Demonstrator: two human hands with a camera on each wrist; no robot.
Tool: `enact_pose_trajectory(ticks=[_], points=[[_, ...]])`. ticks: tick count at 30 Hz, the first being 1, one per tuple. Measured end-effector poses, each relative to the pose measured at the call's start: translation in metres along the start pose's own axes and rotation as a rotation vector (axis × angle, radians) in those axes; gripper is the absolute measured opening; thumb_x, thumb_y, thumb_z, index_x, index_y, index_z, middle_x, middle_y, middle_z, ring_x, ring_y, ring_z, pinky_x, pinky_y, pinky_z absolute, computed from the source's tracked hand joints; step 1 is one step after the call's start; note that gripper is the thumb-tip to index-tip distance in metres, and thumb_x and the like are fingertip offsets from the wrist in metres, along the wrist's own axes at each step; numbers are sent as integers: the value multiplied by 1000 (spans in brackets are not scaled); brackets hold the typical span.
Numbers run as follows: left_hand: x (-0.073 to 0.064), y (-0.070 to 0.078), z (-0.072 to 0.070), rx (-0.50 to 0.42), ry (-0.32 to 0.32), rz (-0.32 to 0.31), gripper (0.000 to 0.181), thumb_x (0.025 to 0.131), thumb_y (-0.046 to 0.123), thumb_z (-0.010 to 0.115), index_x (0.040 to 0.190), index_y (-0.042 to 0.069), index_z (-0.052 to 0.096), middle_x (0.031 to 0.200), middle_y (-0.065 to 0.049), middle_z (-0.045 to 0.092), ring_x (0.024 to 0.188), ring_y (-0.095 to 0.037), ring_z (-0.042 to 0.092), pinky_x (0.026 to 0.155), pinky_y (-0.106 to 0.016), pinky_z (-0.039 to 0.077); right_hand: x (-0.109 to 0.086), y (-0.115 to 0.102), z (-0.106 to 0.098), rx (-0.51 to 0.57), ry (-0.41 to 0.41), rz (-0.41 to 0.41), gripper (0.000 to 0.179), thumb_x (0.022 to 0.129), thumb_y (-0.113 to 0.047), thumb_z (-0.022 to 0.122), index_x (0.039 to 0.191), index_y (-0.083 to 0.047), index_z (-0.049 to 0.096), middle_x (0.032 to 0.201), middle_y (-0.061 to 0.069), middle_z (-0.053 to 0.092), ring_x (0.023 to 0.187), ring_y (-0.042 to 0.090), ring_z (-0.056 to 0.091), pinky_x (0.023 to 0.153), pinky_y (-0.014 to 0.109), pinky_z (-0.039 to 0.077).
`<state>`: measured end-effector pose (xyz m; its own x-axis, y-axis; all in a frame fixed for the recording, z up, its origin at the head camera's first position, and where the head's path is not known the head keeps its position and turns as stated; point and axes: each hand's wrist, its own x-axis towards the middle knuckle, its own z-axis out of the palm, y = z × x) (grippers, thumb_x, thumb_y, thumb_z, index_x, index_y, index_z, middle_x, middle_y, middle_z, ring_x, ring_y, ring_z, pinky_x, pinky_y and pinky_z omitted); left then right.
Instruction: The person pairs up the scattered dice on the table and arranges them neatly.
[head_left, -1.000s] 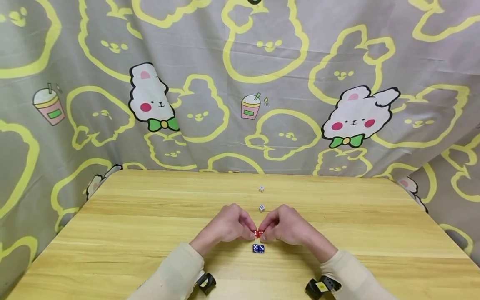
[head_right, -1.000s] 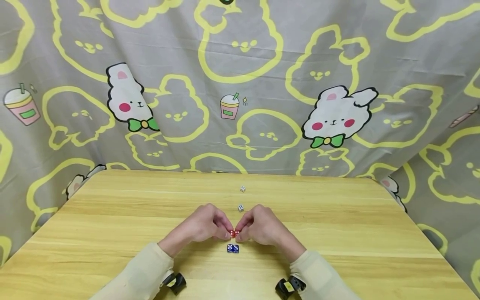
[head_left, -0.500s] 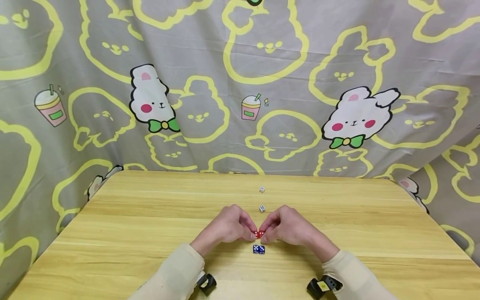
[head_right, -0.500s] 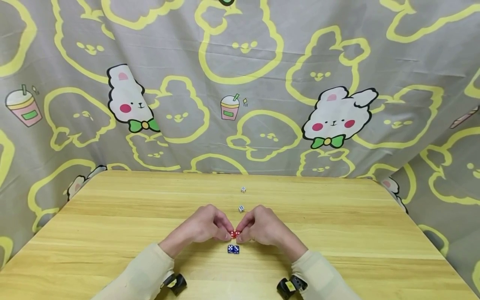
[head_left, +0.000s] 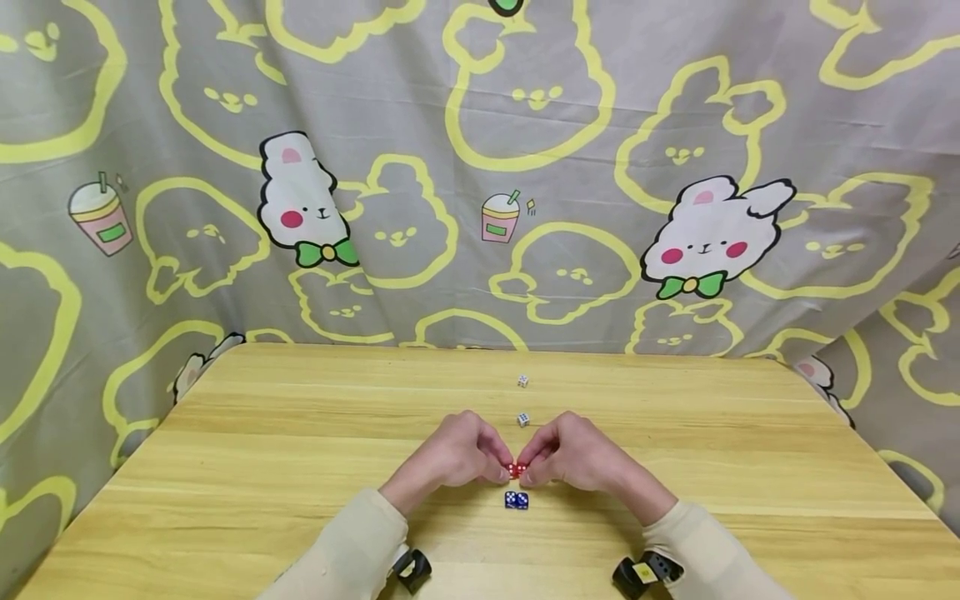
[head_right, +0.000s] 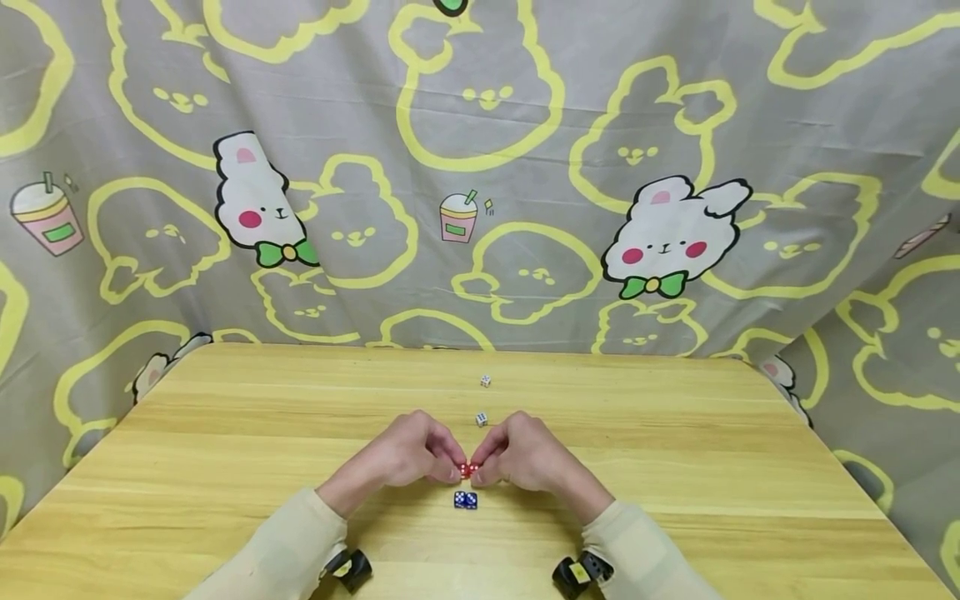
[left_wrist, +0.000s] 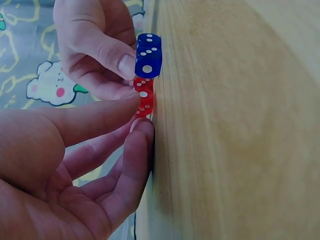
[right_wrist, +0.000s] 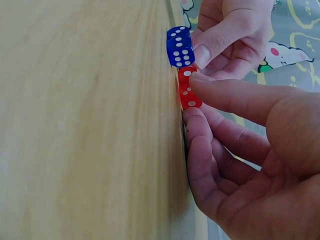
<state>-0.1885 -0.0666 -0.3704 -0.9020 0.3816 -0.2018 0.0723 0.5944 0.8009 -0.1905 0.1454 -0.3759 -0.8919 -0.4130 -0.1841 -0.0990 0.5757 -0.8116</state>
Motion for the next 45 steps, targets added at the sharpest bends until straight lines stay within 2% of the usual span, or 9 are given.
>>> enact_pose_trajectory(ticks=[16, 26, 33, 38, 45], points=[[0, -1, 1, -8, -5, -14, 13, 80, 1, 89, 86, 10, 80, 75, -1, 75, 66, -16, 67, 63, -28, 51, -1, 3, 2, 10, 1, 24, 14, 80, -9, 91, 90, -10, 81, 81, 0, 77, 76, 13, 65, 66, 24, 50], [-1, 0, -7, -28, 12, -36, 14, 81, 2, 88, 88, 9, 79, 77, -1, 75, 68, -17, 68, 65, -29, 54, 1, 1, 1, 28, -13, 11, 14, 81, -10, 91, 91, -9, 81, 82, 1, 78, 76, 13, 66, 67, 25, 51], [0, 2, -13, -36, 48, -17, 12, 83, 3, 86, 93, 7, 79, 81, -3, 75, 69, -19, 69, 64, -30, 55, 2, 2, -1, 21, -5, 2, 14, 81, -10, 91, 91, -9, 81, 81, 1, 77, 74, 12, 63, 64, 23, 49], [6, 3, -15, -71, 72, -40, 15, 85, 7, 86, 98, 7, 79, 87, -3, 77, 71, -21, 72, 69, -31, 56, 2, 1, -1, 28, -20, 0, 14, 81, -10, 91, 91, -8, 81, 81, 1, 78, 74, 12, 65, 64, 23, 50], [25, 10, -14, -130, 110, -44, 20, 85, 10, 87, 102, 5, 79, 90, -4, 78, 75, -22, 75, 71, -34, 62, 2, 2, -2, 12, -15, 5, 14, 81, -11, 91, 91, -10, 81, 81, 0, 77, 76, 12, 66, 67, 24, 51]])
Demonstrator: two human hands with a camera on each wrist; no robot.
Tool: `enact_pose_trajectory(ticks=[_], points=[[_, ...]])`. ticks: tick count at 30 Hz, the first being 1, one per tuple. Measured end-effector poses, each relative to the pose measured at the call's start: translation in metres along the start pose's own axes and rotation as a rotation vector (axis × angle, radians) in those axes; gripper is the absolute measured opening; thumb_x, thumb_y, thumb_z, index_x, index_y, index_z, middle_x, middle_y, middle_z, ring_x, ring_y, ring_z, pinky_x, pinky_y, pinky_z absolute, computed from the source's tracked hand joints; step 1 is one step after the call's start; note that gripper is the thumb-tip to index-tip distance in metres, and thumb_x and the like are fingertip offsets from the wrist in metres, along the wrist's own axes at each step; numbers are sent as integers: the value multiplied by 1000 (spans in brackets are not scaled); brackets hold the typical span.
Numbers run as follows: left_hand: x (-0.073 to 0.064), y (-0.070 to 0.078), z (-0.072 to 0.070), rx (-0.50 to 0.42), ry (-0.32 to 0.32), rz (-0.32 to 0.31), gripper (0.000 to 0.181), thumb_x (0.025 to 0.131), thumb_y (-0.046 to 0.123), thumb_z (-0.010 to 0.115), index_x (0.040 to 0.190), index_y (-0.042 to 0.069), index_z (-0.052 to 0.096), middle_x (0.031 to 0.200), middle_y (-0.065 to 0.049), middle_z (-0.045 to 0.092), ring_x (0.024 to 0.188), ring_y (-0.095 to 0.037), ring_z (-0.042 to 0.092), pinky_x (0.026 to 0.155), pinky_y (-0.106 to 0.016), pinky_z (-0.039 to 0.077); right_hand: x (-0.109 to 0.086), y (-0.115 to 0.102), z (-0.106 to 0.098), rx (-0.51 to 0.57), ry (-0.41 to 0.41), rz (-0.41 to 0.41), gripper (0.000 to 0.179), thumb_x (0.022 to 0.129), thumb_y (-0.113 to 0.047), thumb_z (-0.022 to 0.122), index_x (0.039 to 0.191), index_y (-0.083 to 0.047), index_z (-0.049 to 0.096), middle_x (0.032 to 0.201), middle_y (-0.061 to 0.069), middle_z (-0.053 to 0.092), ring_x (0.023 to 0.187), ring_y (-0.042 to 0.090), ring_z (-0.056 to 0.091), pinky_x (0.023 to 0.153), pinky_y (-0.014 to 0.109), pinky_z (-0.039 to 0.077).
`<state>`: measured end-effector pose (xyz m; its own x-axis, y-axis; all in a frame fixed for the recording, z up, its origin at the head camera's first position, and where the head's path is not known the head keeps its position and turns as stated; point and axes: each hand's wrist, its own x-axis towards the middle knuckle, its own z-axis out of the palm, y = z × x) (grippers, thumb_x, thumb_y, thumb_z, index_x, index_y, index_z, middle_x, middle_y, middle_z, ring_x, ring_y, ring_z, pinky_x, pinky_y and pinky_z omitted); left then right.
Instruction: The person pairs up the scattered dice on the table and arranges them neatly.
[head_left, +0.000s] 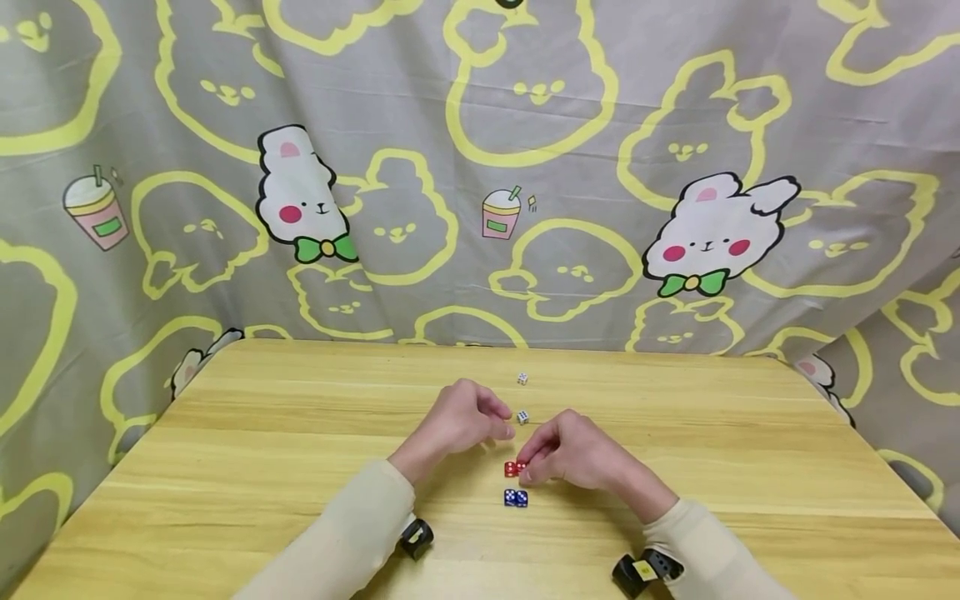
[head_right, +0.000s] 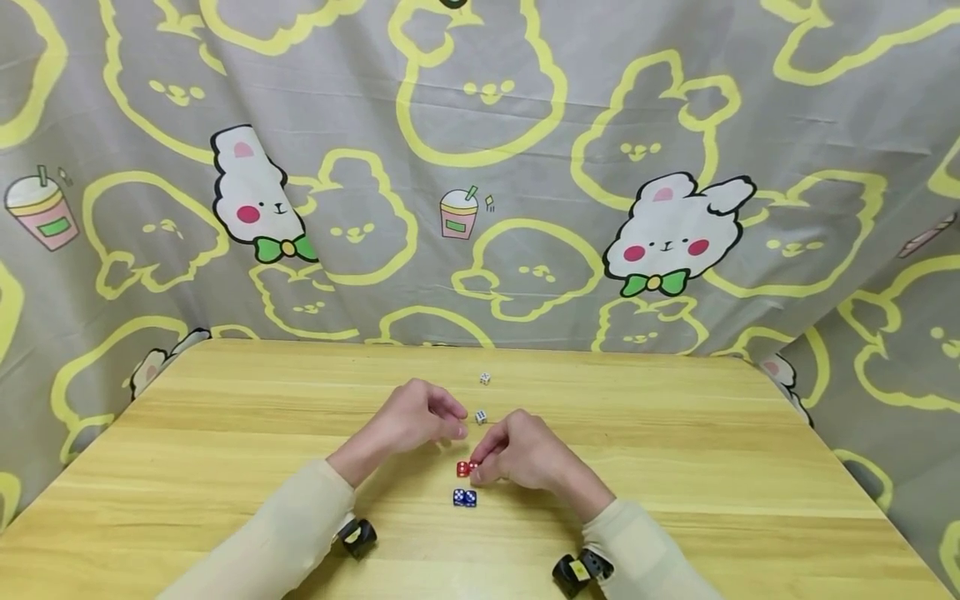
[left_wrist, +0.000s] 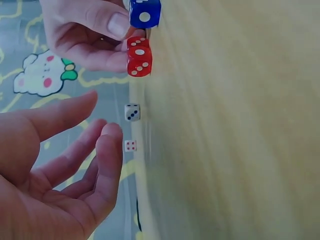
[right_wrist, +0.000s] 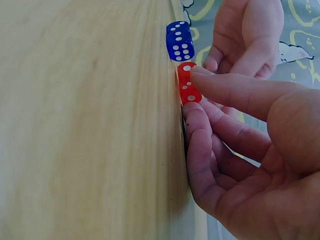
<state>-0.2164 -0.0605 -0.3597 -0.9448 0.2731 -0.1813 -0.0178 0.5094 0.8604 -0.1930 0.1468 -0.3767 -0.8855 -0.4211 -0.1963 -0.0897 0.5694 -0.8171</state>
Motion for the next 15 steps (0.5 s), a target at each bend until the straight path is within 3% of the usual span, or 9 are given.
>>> enact_pose_trajectory(ticks=[7, 15], points=[[13, 6, 1, 1, 36, -28, 21, 84, 13, 89, 102, 7, 79, 93, -4, 77, 79, -24, 74, 70, -34, 61, 1, 0, 0, -4, -1, -9, 14, 81, -12, 91, 91, -10, 82, 82, 0, 78, 76, 11, 66, 67, 24, 51], [25, 7, 6, 53, 33, -50, 20, 82, 12, 91, 97, 9, 79, 87, -3, 76, 76, -21, 72, 64, -29, 58, 0, 0, -1, -5, -4, -8, 14, 81, -12, 91, 91, -10, 82, 82, -1, 78, 76, 11, 66, 67, 24, 51]])
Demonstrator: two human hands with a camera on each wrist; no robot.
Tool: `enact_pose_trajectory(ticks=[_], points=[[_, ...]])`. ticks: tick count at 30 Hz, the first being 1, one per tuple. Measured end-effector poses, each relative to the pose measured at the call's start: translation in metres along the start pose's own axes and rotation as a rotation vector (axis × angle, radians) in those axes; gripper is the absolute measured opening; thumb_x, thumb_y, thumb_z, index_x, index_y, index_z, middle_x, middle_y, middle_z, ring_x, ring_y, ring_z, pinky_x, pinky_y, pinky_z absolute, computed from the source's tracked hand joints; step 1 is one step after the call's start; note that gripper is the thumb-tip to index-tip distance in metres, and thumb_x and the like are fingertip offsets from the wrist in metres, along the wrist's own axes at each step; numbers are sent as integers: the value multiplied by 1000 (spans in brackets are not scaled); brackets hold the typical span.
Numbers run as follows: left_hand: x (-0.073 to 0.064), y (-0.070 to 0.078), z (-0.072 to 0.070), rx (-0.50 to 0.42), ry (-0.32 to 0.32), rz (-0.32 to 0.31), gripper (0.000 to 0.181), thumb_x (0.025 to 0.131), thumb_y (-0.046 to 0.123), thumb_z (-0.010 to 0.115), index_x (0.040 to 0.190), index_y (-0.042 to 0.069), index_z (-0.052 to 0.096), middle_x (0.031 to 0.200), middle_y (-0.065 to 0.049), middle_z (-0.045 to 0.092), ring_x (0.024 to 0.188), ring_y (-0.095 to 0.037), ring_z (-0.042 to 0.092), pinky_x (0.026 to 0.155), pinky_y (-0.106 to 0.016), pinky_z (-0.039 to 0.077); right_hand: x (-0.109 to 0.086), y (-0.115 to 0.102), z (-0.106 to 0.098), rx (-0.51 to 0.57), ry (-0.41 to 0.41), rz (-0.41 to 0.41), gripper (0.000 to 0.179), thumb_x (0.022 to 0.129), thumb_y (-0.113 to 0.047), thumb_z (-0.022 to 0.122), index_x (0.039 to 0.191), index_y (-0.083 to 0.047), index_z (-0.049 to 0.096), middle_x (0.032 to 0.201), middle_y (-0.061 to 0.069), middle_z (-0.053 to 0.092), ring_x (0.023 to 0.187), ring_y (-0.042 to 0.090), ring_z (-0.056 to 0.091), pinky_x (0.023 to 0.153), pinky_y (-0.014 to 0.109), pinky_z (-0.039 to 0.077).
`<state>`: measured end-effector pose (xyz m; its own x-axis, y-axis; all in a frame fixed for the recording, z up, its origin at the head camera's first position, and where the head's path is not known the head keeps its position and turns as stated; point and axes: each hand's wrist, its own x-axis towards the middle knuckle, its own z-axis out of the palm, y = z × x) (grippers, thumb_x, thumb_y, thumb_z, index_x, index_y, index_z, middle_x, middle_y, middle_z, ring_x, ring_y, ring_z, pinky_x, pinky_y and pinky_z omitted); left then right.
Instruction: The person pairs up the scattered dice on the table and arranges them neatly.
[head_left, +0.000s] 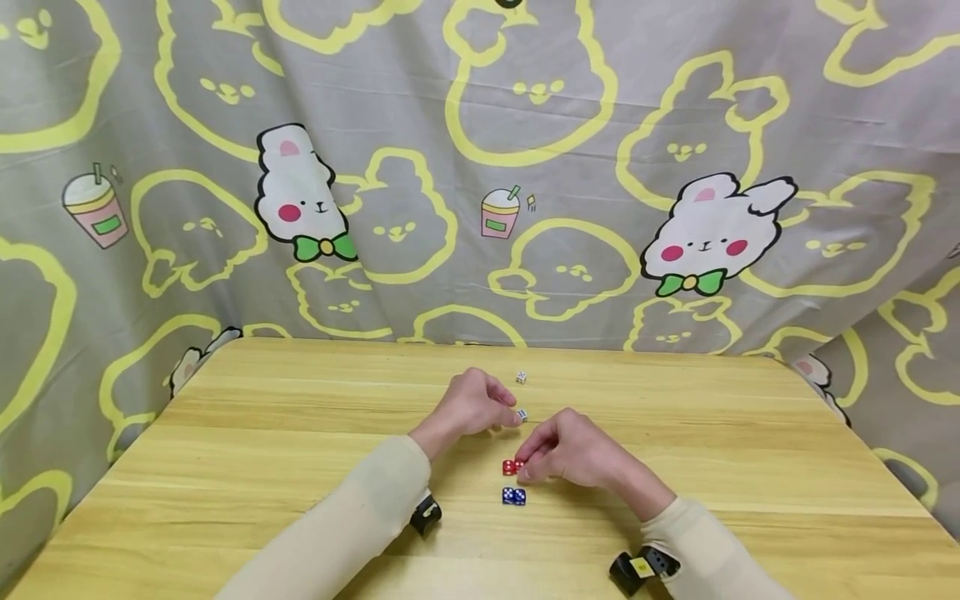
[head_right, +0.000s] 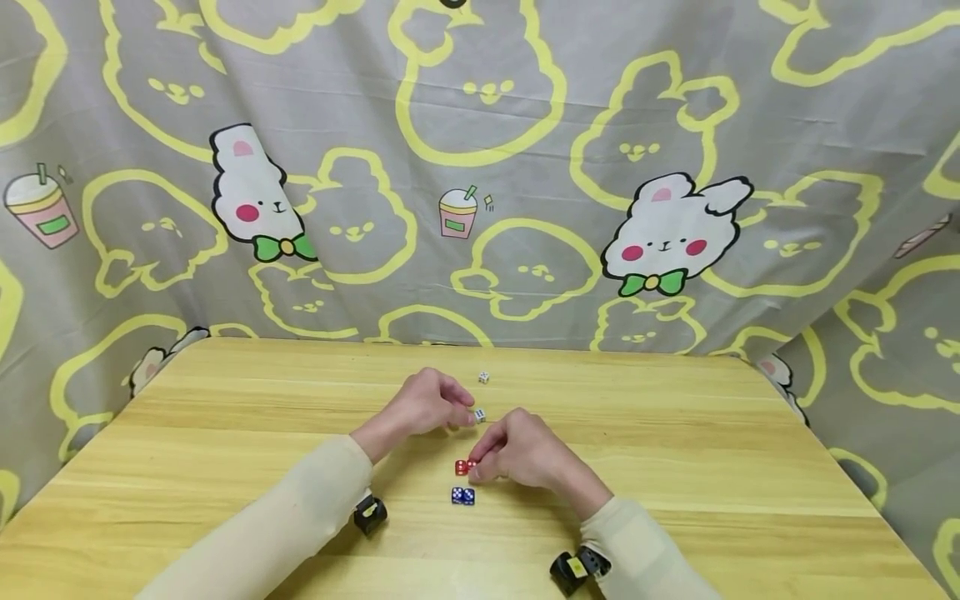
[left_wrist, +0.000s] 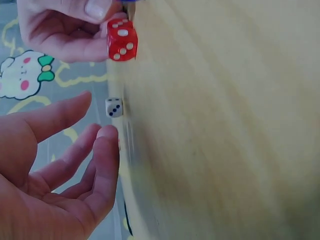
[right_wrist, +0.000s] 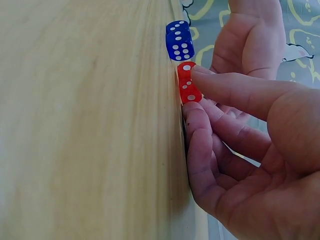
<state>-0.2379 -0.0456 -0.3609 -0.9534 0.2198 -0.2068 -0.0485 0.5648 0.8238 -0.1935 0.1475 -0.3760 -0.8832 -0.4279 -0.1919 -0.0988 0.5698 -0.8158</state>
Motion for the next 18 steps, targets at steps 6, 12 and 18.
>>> enact_pose_trajectory(ticks=[6, 12, 18], points=[[7, 0, 0, 61, -18, 12, 20, 78, 10, 93, 93, 9, 79, 78, -3, 74, 66, -17, 66, 57, -22, 50, 1, 0, 0, 6, -1, -3, 14, 81, -12, 91, 92, -9, 82, 82, 0, 79, 76, 10, 66, 67, 23, 50], [13, 0, 4, 81, -12, 33, 21, 75, 8, 94, 90, 8, 79, 75, -2, 73, 61, -13, 61, 56, -21, 46, 1, 0, 0, 20, -4, -1, 14, 81, -12, 91, 92, -8, 82, 83, 1, 79, 76, 10, 66, 68, 23, 49], [17, 3, 8, 105, -6, 24, 18, 75, 7, 95, 86, 8, 81, 63, 0, 68, 57, -11, 59, 56, -20, 44, 1, 2, -1, 33, -14, -1, 14, 82, -12, 91, 91, -8, 82, 82, 1, 79, 75, 10, 67, 68, 23, 51]])
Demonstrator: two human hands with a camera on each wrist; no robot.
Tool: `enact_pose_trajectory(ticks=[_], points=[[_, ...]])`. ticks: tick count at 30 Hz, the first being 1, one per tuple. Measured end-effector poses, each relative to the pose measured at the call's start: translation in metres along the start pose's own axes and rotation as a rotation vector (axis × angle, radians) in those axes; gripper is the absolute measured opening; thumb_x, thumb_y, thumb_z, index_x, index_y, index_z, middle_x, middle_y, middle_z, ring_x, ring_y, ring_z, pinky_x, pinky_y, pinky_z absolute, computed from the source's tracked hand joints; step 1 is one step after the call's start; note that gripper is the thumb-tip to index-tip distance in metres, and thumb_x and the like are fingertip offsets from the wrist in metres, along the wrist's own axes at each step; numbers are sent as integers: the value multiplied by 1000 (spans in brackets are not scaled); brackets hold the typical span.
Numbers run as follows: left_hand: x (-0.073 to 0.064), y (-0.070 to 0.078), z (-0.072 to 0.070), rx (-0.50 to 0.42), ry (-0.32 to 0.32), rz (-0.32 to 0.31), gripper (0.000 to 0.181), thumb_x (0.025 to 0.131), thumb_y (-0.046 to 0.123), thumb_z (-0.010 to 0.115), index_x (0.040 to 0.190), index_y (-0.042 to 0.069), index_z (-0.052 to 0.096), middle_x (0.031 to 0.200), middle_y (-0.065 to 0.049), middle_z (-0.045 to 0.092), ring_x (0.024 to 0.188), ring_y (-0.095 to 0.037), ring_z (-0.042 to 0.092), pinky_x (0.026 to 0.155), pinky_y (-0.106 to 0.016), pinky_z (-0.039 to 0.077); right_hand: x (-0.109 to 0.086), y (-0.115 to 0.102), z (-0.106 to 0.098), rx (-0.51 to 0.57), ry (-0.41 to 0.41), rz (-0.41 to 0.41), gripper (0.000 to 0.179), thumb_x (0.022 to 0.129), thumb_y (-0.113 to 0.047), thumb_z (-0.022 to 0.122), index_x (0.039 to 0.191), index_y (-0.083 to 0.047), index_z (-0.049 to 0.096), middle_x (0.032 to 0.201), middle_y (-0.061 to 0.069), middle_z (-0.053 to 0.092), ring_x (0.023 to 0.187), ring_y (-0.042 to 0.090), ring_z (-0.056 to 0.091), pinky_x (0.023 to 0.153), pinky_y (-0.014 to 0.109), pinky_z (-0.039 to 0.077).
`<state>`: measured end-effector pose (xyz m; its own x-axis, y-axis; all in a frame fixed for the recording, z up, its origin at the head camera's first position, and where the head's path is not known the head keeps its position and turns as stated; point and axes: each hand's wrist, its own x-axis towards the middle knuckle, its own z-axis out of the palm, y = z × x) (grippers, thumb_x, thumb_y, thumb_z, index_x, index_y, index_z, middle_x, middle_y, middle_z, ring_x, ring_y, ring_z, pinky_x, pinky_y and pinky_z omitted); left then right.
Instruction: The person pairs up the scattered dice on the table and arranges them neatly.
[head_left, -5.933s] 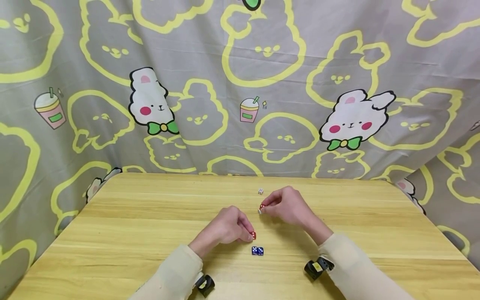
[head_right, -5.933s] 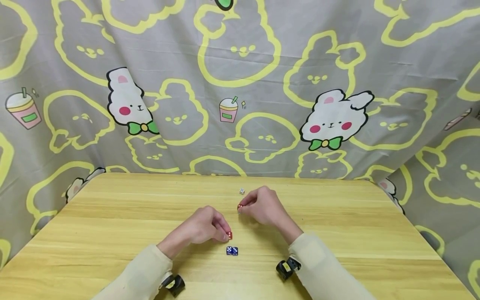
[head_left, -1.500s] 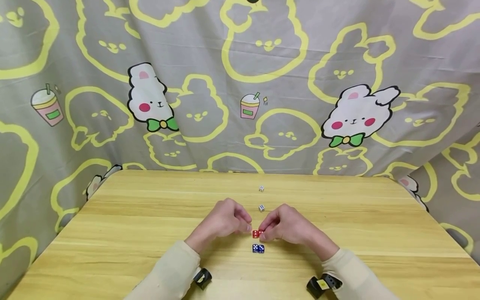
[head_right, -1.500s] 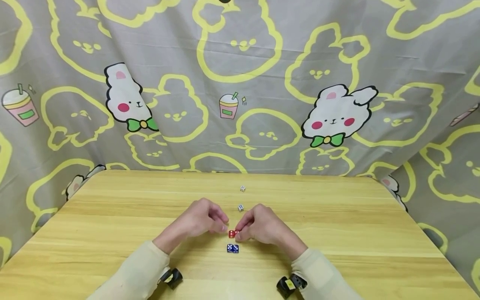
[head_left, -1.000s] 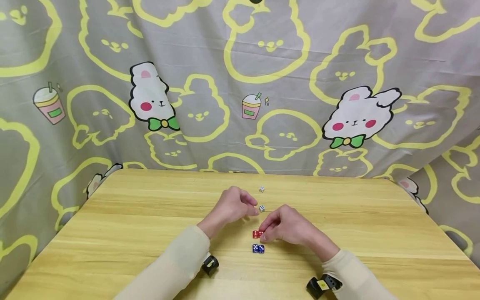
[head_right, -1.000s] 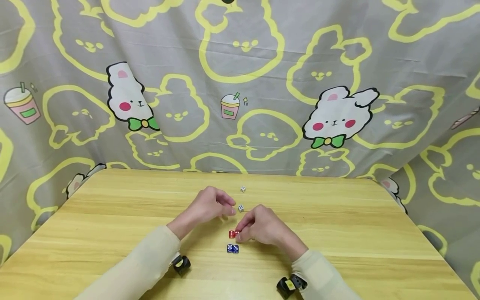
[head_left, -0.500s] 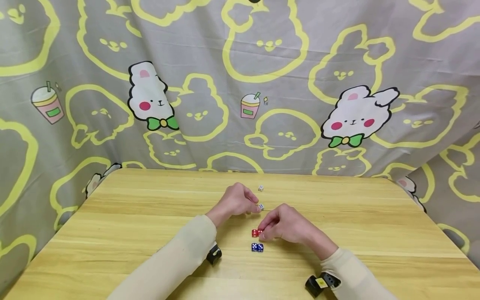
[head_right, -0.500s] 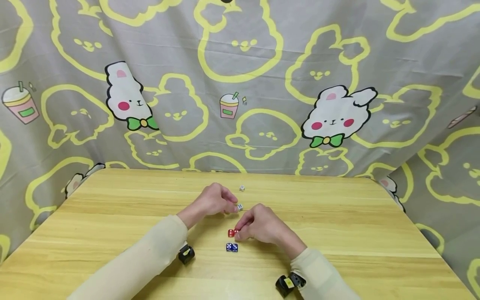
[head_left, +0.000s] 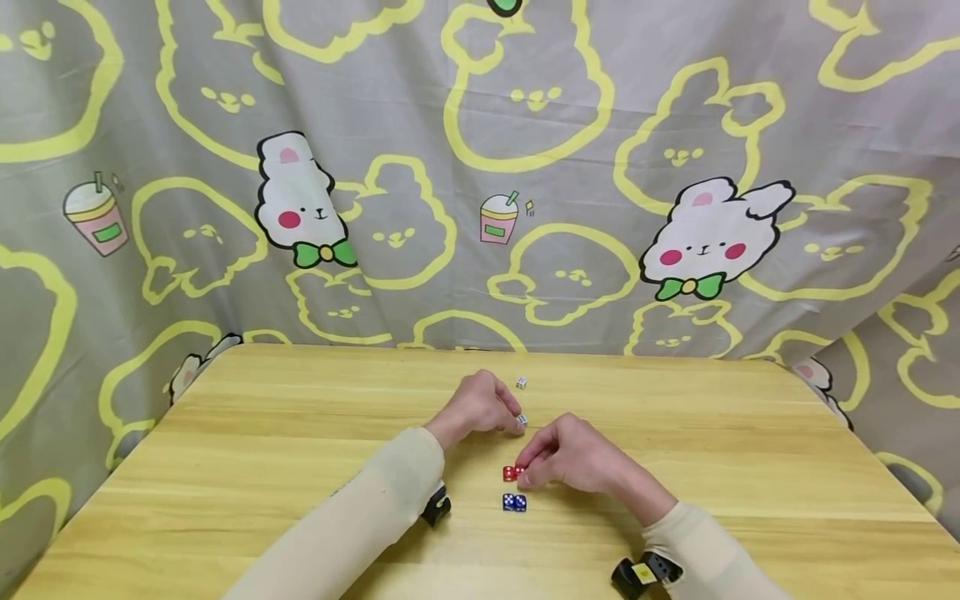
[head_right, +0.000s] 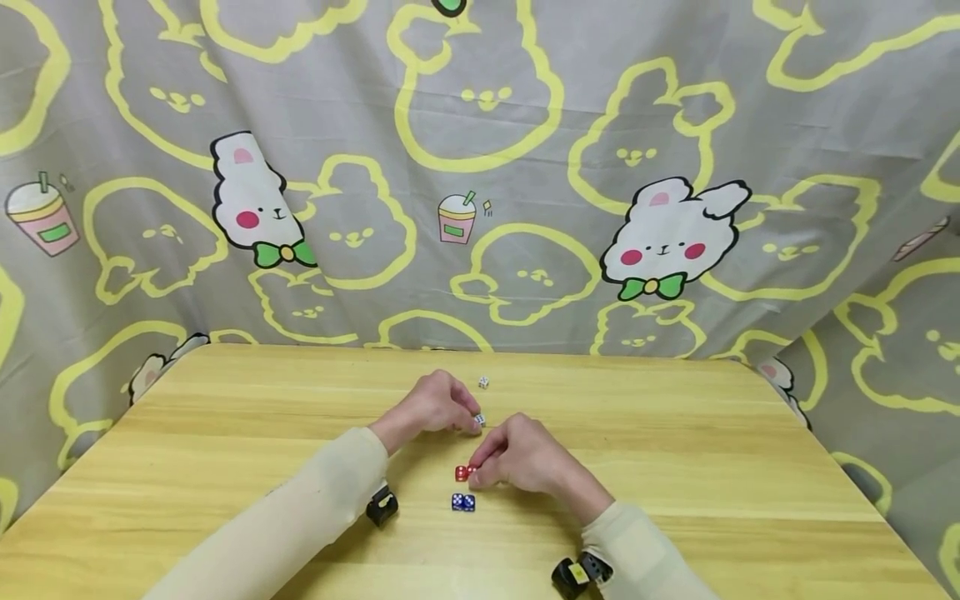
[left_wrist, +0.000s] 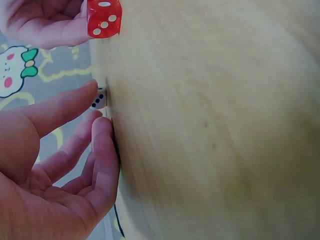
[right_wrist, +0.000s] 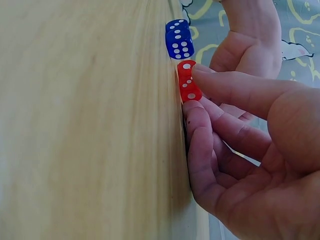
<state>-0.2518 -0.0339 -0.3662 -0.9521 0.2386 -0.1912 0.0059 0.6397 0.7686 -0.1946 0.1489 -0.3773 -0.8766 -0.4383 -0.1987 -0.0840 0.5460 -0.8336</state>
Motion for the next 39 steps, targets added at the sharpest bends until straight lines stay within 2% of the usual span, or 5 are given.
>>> enact_pose_trajectory(ticks=[13, 19, 28, 39], points=[[2, 0, 2, 22, 1, -4, 16, 75, 6, 95, 81, 10, 82, 63, 2, 68, 56, -10, 57, 54, -20, 42, 0, 0, 2, 9, 1, -4, 15, 82, -11, 91, 93, -6, 82, 84, 2, 79, 76, 10, 67, 67, 22, 50], [2, -1, 1, 14, -6, -1, 15, 76, 5, 94, 82, 10, 82, 59, -1, 67, 56, -11, 57, 55, -20, 42, 0, -1, 2, 15, -5, -3, 14, 83, -11, 90, 93, -6, 82, 85, 3, 80, 76, 10, 68, 68, 23, 51], [2, -3, 0, 0, -19, 8, 14, 77, 6, 93, 83, 11, 82, 64, -3, 70, 59, -12, 58, 55, -21, 43, 0, 0, 1, 0, -1, -15, 14, 83, -11, 90, 93, -7, 82, 84, 3, 80, 76, 10, 67, 68, 23, 51], [-6, -3, -4, 32, -62, 11, 14, 78, 8, 93, 82, 13, 80, 65, -1, 69, 59, -12, 58, 57, -22, 43, 0, 0, 1, 11, -4, -12, 14, 83, -11, 90, 93, -6, 82, 84, 3, 80, 76, 10, 66, 67, 22, 50]])
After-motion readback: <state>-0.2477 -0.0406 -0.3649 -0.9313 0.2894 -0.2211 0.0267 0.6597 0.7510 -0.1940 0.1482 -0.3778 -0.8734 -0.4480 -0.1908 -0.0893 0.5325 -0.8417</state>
